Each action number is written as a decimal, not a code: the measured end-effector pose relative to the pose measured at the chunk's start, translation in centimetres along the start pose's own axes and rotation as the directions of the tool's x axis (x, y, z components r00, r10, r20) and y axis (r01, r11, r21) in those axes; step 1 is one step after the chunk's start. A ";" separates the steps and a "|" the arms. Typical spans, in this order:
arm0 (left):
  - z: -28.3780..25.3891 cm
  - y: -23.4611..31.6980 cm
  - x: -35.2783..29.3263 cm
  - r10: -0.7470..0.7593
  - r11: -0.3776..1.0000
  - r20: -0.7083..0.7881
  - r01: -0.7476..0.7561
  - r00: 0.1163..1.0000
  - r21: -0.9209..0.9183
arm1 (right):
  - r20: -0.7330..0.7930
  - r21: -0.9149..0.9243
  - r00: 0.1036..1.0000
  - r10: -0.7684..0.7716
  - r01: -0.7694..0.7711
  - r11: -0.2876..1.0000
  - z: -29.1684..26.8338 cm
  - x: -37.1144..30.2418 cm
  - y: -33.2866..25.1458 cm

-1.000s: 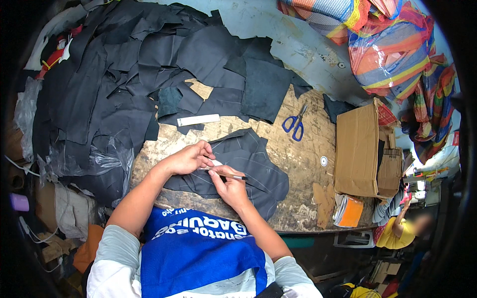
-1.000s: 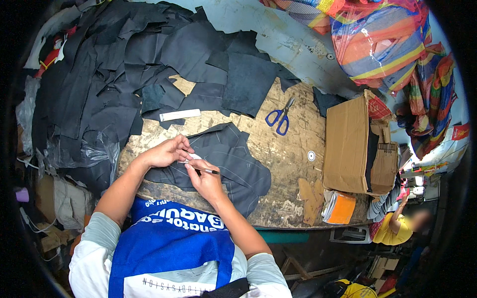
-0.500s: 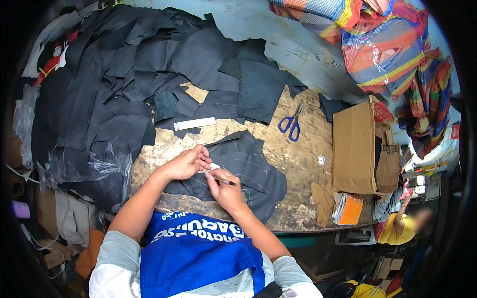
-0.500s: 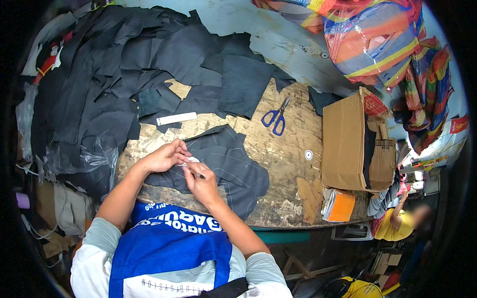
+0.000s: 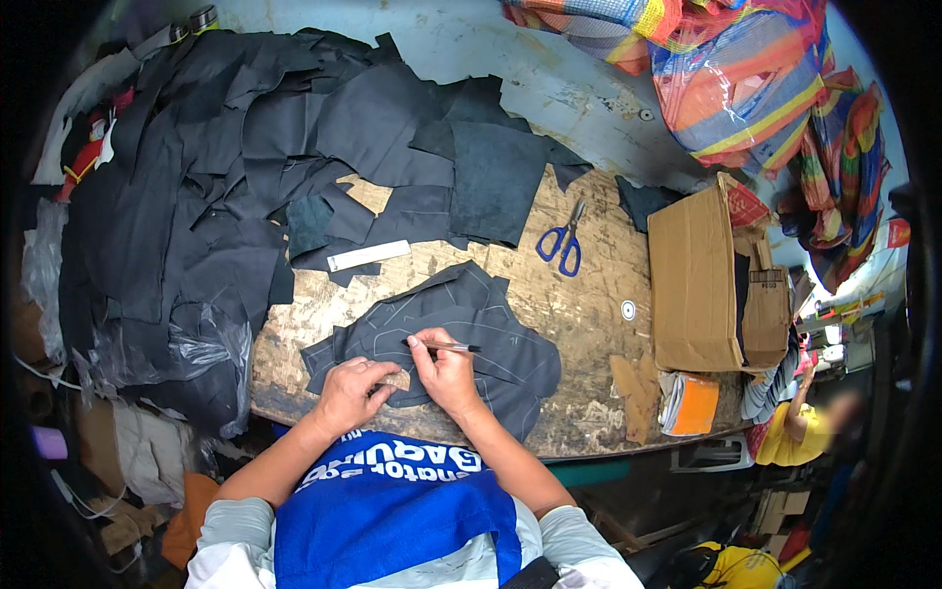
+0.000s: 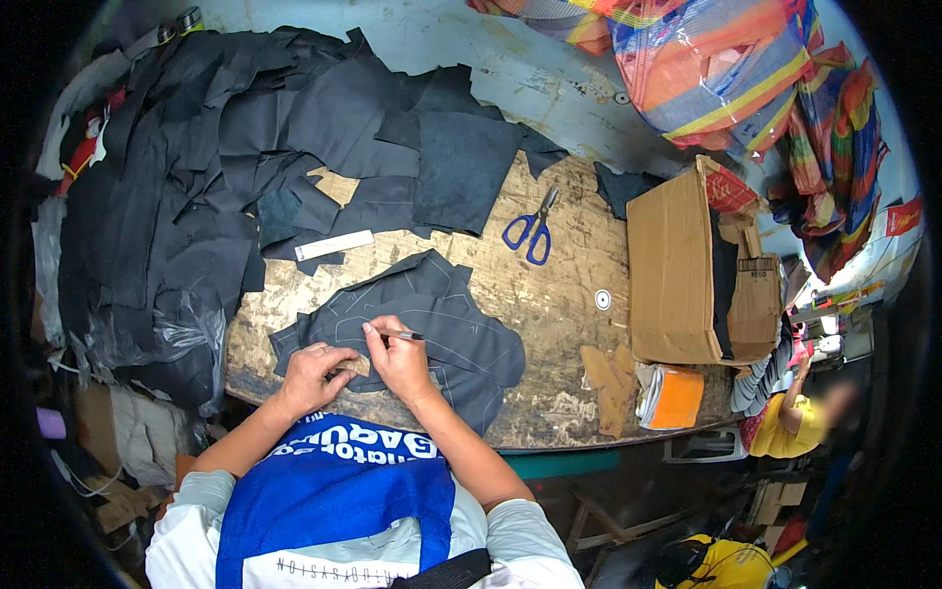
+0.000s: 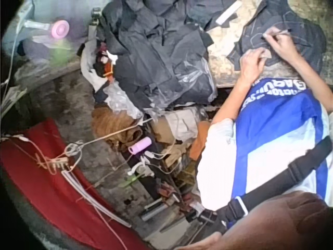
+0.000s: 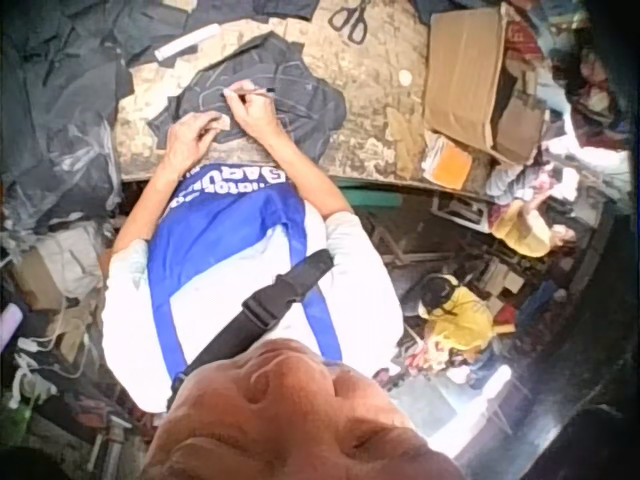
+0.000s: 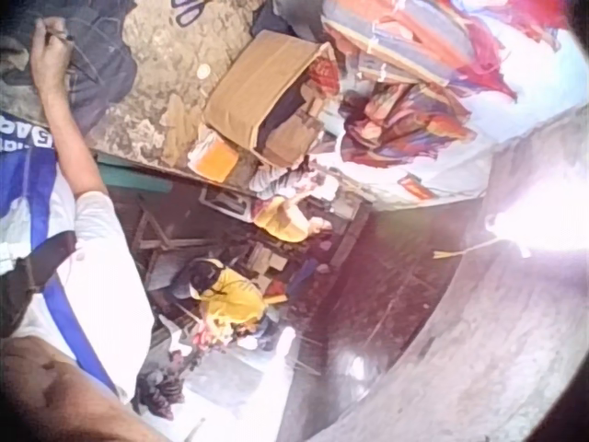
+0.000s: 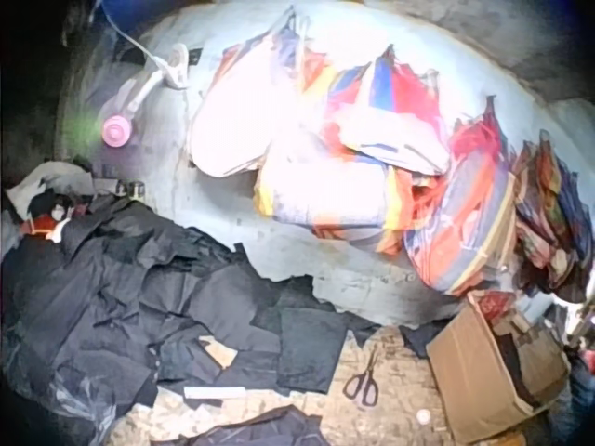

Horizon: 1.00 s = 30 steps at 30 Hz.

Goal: The person uses a ruler and a white marking pen to draw lines on black fabric pieces laid on a worktable. They repeatedly position the ruler, draw straight lines, reposition the fabric, and continue marking multiple pieces. Scissors and cardboard templates are visible nearby but not used in the clip.

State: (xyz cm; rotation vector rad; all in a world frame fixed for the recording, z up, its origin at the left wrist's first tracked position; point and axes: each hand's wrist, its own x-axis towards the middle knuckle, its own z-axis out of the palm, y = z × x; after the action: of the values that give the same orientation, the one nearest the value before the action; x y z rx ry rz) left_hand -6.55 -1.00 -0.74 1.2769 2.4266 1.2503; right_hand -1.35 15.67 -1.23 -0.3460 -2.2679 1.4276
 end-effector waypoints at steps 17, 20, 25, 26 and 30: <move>-0.7 0.2 0.9 -0.038 0.972 0.008 0.039 0.999 -0.230 | 0.172 0.082 0.944 0.280 -0.297 0.951 -2.0 -0.2 -0.9; -1.7 1.2 1.9 -0.125 0.958 0.015 0.125 0.992 -0.260 | 0.121 0.449 0.973 0.199 -0.232 0.863 -3.0 -1.2 -1.7; -0.7 2.3 4.7 -0.228 0.823 0.174 0.285 0.958 -0.492 | 0.176 0.405 0.981 0.083 -0.149 0.902 -4.8 -2.7 -1.4; -0.2 2.5 5.2 -0.273 0.777 0.234 0.357 0.933 -0.518 | 0.127 0.405 0.983 0.133 -0.174 0.898 -5.3 -2.8 -1.0; 1.2 1.7 8.2 -0.078 0.953 0.022 0.081 0.997 -0.292 | -0.235 0.390 0.956 0.174 -0.072 0.918 -10.1 -2.6 2.5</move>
State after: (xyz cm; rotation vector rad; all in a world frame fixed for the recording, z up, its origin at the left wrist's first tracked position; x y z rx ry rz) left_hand -10.16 6.23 1.69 1.0879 2.1576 1.5069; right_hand 5.80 23.63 -0.27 -0.5279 -1.7376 1.7274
